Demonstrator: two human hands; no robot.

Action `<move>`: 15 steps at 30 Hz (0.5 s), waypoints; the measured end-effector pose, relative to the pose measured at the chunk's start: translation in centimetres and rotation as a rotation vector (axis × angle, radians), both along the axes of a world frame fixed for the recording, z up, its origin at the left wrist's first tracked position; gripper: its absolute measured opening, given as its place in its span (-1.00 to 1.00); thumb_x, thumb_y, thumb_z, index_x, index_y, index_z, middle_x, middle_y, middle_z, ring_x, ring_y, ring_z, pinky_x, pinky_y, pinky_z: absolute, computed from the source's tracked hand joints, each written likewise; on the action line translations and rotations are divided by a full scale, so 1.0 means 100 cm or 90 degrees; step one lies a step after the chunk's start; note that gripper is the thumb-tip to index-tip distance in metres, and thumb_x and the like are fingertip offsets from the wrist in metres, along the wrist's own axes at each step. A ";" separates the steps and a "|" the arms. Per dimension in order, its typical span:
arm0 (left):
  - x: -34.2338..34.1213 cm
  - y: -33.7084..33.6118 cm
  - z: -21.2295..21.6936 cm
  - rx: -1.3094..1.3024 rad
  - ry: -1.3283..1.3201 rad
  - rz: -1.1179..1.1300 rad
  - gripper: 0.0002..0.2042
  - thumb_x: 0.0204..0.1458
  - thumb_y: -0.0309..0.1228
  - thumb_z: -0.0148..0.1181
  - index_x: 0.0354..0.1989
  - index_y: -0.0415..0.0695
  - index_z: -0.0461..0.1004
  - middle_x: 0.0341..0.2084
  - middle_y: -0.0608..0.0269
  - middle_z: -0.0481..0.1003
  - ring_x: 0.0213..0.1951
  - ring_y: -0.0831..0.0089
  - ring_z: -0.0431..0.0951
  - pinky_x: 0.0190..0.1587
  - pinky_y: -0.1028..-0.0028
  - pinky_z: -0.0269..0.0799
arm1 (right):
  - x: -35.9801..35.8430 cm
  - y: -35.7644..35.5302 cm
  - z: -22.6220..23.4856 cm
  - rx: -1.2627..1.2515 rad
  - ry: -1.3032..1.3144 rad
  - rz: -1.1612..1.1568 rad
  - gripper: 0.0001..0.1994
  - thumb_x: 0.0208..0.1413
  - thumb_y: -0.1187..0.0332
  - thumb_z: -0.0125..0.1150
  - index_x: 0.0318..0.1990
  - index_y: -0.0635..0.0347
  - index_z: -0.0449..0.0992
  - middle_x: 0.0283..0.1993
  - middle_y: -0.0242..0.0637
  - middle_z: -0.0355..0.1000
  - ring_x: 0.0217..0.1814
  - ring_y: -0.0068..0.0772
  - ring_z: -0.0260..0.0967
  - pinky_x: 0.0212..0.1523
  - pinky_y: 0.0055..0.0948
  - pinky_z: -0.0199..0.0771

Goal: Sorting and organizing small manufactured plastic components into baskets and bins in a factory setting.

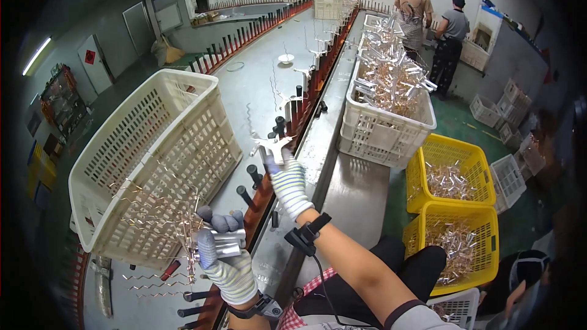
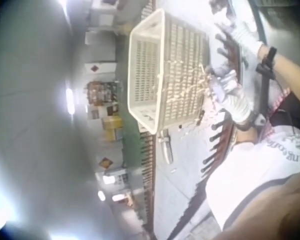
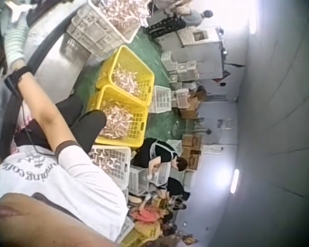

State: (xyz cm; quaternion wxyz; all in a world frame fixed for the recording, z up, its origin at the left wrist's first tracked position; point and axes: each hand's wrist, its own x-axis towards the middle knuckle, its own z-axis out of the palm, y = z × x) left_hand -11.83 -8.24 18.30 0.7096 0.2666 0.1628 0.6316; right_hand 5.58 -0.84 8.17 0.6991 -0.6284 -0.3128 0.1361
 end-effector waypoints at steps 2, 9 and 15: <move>0.004 0.001 0.000 -0.021 -0.001 -0.012 -0.54 -0.10 -0.24 0.21 -0.09 -0.24 0.26 -0.58 0.33 0.30 -0.44 0.48 0.34 -0.08 0.32 0.32 | -0.003 0.004 0.006 -0.066 -0.186 0.030 -0.75 0.01 0.44 0.01 -0.12 0.28 0.37 -0.31 -0.04 0.44 -0.29 -0.23 0.42 -0.30 -0.39 0.36; -0.005 0.008 -0.001 0.013 -0.038 -0.018 -0.57 -0.06 -0.27 0.16 -0.08 -0.26 0.24 -0.56 0.34 0.26 -0.43 0.50 0.31 -0.04 0.35 0.32 | -0.029 -0.018 0.061 0.507 0.459 0.236 -0.79 0.11 0.49 -0.09 -0.12 0.31 0.38 -0.25 -0.30 0.42 -0.30 -0.56 0.35 -0.32 -0.66 0.38; -0.006 0.000 0.002 -0.006 -0.013 -0.018 -0.55 -0.06 -0.26 0.17 -0.06 -0.26 0.24 -0.54 0.31 0.32 -0.39 0.46 0.37 -0.03 0.34 0.32 | 0.020 0.024 -0.002 0.137 0.107 0.039 -0.81 0.04 0.48 0.01 -0.17 0.31 0.41 -0.21 -0.31 0.43 -0.22 -0.47 0.31 -0.17 -0.52 0.31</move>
